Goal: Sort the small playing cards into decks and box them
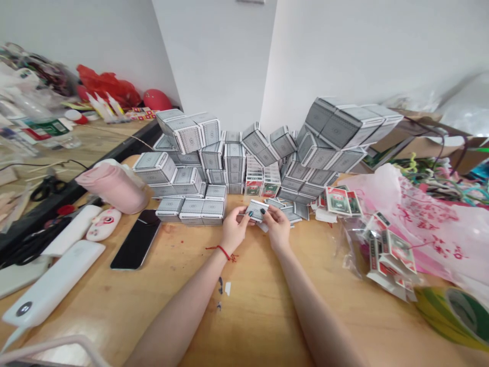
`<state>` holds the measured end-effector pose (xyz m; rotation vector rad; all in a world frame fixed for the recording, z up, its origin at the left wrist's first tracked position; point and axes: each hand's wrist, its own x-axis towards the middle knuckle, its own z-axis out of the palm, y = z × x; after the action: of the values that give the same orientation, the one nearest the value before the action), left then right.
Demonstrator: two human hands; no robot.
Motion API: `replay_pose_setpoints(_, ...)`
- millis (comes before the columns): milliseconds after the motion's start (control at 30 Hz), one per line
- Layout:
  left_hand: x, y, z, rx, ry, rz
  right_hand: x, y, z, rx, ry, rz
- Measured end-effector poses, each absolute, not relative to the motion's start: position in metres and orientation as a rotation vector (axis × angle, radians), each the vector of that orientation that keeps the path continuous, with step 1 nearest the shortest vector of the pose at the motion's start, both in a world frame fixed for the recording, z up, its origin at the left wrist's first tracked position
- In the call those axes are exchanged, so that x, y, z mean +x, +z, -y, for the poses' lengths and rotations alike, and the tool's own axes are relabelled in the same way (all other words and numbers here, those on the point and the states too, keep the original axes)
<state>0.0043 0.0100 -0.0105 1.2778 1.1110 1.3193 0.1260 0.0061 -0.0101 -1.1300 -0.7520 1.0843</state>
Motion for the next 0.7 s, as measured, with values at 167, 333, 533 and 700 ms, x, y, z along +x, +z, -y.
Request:
replay_pose_setpoints(167, 0.003, -0.015, -0.011, 1.319, 1.292, -1.102, 0.128, -0.008, -0.007, -1.091, 1.156, 0.738)
replay_pose_setpoints(333, 0.002, -0.012, -0.009, 1.373, 1.259, -1.14, 0.128, -0.002, -0.005, -1.073, 1.167, 0.738)
replay_pose_setpoints(533, 0.002, -0.002, 0.001, 1.551, 1.24, -1.119, 0.125, 0.001, 0.0, -1.062, 1.186, 0.842)
replay_pose_setpoints(700, 0.0, 0.002, 0.004, 1.653, 1.22, -1.008, 0.125, -0.002, -0.002, -1.031, 1.27, 0.791)
